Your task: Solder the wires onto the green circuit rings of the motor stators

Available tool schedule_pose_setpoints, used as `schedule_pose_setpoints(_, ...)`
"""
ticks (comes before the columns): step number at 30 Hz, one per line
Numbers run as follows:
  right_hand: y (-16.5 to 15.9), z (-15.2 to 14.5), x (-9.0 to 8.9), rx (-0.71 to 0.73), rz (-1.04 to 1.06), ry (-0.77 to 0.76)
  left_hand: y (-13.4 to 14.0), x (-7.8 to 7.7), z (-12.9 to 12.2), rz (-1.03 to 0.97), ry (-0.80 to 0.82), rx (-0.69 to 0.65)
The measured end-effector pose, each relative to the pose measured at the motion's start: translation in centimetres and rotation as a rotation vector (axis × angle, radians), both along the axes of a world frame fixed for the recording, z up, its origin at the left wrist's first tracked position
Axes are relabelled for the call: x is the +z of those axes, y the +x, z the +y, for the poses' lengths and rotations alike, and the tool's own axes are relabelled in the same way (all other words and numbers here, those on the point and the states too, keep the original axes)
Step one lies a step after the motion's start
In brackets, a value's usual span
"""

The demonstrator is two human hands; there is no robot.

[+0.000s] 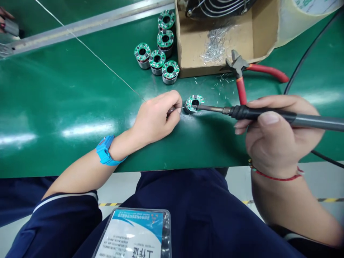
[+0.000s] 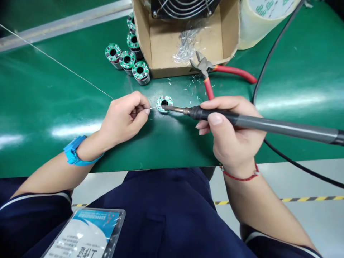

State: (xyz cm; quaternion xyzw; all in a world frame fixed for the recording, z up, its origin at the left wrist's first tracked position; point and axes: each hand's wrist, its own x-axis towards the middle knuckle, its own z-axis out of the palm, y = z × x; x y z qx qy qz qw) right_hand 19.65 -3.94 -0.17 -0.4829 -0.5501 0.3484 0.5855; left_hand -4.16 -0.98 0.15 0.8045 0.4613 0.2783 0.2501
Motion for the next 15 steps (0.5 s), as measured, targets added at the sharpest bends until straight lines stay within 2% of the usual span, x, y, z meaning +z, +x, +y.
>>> schedule_pose_setpoints(9,0.8,1.5,0.1,0.104,0.061,-0.018,0.9,-0.1,0.2,0.028,-0.032,-0.011)
schedule_pose_setpoints(15,1.0,2.1,0.7,0.103,0.018,-0.057,0.9,-0.3,0.6,-0.074,-0.187,0.031)
